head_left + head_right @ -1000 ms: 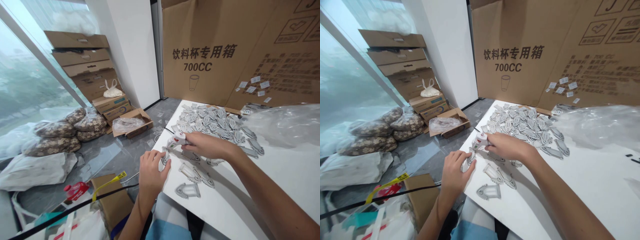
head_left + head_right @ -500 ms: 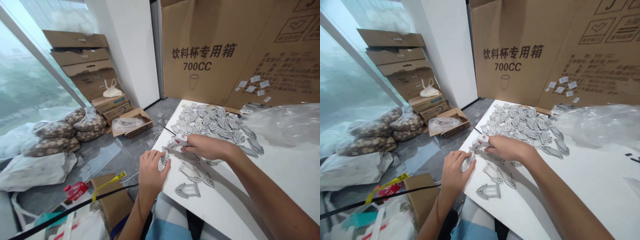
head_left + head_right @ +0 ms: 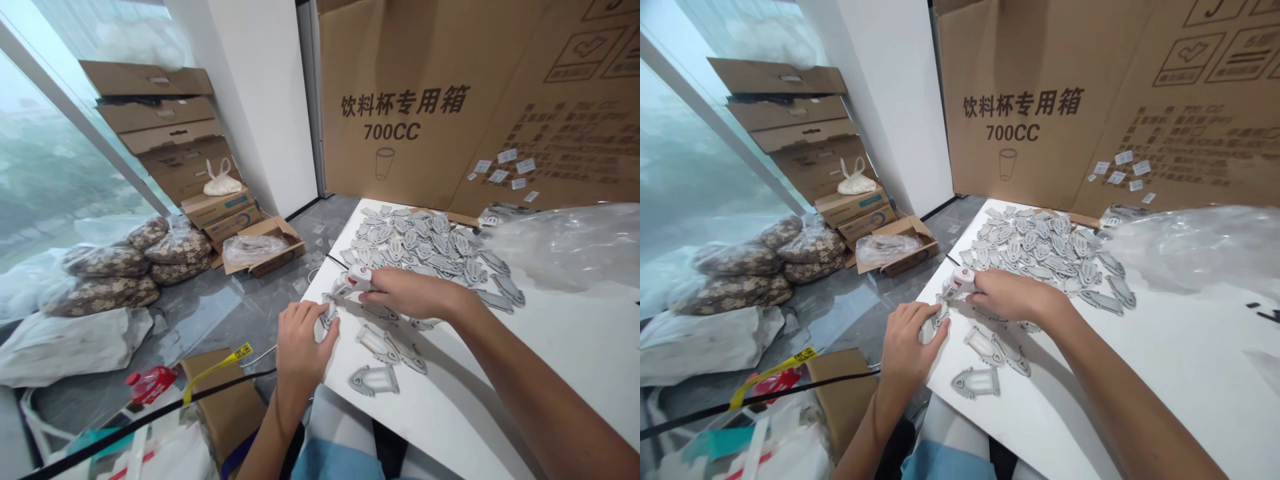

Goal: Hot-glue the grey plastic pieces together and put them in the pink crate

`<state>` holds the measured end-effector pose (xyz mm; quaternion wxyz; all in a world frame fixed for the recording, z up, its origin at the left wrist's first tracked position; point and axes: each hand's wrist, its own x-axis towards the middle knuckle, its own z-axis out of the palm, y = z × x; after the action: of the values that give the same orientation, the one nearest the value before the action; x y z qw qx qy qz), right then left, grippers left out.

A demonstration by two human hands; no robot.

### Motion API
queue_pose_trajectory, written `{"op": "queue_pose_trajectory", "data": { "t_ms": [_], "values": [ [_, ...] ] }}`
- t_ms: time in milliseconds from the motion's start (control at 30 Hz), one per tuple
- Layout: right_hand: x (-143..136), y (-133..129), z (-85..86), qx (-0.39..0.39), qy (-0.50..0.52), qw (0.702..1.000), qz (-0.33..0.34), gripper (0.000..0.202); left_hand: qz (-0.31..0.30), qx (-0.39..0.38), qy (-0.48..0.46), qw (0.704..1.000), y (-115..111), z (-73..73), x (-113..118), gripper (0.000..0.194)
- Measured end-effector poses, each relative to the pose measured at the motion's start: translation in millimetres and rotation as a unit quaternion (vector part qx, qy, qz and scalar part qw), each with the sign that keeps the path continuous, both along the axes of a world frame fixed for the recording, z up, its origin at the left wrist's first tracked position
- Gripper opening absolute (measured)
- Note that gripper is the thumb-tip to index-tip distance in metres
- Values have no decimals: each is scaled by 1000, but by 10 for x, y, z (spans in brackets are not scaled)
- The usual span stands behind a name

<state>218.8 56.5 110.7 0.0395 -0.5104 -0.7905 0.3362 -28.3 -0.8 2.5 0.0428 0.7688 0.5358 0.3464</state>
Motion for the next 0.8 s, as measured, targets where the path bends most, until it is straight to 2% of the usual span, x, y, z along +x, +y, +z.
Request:
{"op": "queue_pose_trajectory", "data": {
  "t_ms": [333,500,567,733,800],
  "values": [
    [10,-6,38,-2,-36,999,-12,41,5,10,-8,1000,2,-25,-12,20],
    [49,19,6,3,-57,998,-24,42,-1,25,1,1000,0,-12,-16,21],
    [51,33,-18,6,-57,997,-52,41,-1,24,-3,1000,-1,-3,-18,22],
    [-7,59,-62,-55,-11,985,-164,42,8,8,-21,1000,17,-38,-30,21],
    [-42,68,-59,-21,28,980,-197,40,6,7,-17,1000,31,-66,-36,24]
  ]
}}
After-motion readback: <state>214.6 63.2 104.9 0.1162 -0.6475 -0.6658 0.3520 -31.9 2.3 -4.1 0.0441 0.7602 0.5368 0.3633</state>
